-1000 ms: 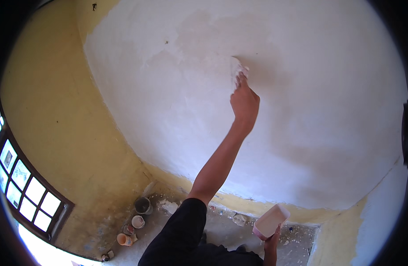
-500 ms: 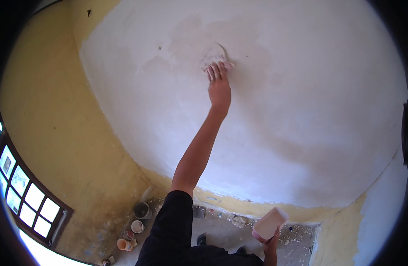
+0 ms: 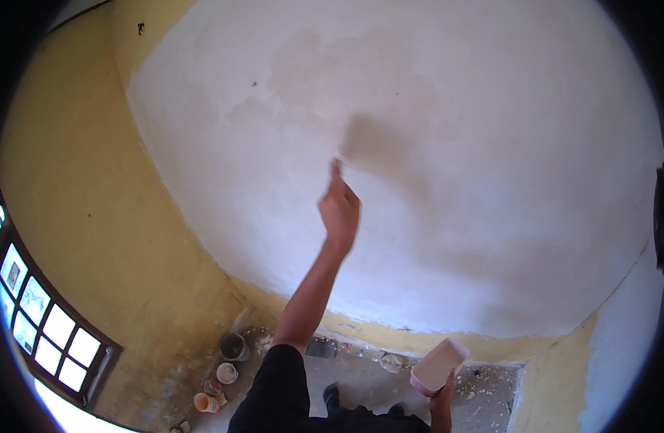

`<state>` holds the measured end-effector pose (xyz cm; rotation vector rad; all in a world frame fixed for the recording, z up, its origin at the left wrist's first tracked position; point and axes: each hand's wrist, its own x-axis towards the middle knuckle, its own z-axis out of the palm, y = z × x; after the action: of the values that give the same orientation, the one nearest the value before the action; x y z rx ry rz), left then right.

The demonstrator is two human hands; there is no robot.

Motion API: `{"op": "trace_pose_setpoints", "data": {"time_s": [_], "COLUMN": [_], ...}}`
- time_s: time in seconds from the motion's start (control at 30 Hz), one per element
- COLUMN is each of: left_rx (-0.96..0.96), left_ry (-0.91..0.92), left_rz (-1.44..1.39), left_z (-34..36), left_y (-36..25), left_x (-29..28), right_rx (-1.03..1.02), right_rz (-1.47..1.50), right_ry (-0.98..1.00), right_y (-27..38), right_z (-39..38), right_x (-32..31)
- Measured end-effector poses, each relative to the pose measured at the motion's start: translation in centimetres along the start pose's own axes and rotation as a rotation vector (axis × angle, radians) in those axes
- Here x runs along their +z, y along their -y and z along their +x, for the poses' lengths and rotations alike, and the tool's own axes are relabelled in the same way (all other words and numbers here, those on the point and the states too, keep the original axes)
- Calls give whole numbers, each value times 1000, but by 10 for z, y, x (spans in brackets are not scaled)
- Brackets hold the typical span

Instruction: The person applies plaster to a wall using a putty knife, repeatedly loading the tool from a small container held in the other hand and smoothing the mixture across the surface.

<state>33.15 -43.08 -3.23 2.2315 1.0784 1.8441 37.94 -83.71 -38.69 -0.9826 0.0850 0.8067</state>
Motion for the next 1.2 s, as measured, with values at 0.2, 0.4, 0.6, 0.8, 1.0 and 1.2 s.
{"op": "trace_pose_setpoints", "data": {"time_s": [0.2,0.4,0.6,0.8,1.0,1.2], "left_rx": [-169,41,406,438,393,514], "left_ry": [-200,36,189,346,-81,190], "left_rz": [130,307,271,143,242,322], "left_z": [115,89,-13,-61,-1,-92], "left_y": [30,-53,-103,-67,19,80], "left_x": [-7,51,79,35,40,80], "right_rx": [16,0,-1,16,6,28], "right_rz": [-2,4,0,-14,-12,-21], "right_ry": [-10,41,75,79,68,57], "right_y": [-1,-3,-3,2,9,0], "right_z": [-2,-4,-8,-12,-18,-12], "right_x": [-4,-13,-15,-16,-18,-26]}}
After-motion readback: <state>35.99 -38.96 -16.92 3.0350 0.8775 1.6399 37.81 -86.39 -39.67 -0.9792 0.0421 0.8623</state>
